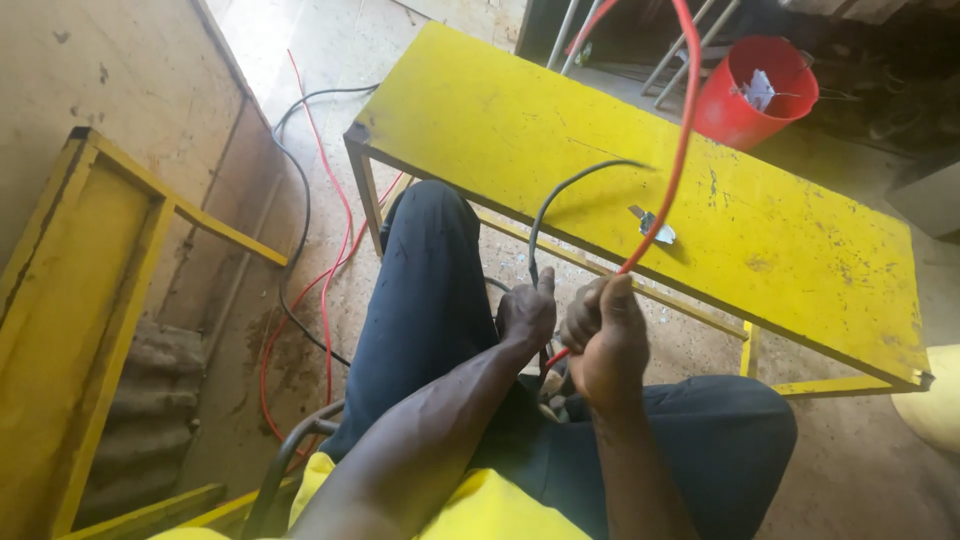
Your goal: Stripping the outer insulation from a black electrical cable using a small hand blade on a yellow metal workbench.
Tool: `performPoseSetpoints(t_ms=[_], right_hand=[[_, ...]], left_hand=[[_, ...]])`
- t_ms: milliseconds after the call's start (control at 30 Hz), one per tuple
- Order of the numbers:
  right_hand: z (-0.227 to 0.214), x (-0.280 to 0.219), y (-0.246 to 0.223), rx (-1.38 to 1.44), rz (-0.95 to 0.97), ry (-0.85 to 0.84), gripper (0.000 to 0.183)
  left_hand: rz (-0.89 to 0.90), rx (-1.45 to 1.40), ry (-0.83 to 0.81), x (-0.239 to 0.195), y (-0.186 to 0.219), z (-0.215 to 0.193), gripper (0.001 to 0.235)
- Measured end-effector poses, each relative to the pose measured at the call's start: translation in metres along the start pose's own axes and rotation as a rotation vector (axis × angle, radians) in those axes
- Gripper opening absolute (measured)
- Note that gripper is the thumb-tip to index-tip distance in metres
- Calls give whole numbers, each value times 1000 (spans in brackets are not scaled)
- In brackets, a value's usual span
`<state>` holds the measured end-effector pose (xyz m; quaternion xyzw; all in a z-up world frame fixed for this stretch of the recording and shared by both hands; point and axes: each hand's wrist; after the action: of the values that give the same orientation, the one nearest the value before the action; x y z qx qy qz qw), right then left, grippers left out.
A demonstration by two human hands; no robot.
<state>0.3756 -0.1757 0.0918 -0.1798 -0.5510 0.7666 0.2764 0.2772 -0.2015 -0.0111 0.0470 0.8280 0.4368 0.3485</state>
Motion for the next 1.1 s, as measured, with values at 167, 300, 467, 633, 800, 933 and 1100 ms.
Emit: performPoseSetpoints(t_ms=[167,300,467,633,800,933,1100], right_hand=[[15,-13,-26,-31,-125,63,53],[18,-21,-28,-6,-138,104,54],[68,-61,-119,-52,-222,145,50],[63,-69,-149,69,-192,233,52],[57,-74,-144,132,-152,158,49],[47,-56,-145,77,-171,55,48],[30,-43,-155,-36,-121,117,49]], left_hand=[[-33,-50,49,8,6,3,86],[-164,-66,81,10,9,0,80],[-7,-36,262,192,-101,67,49],[361,748,850,276,-137,125,36],[-181,-351,726,268,-134,99,77],[-98,-250,987,279,-114,88,101],[-141,94,57,166,-66,51,85]])
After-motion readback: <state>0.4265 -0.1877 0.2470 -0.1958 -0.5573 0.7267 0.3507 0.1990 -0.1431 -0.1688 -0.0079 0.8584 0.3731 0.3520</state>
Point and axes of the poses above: each hand's wrist, its own x-axis towards the middle knuckle, its own z-axis out of the palm, y = z × x, and after that the axes turned 1 degree about x, right-handed
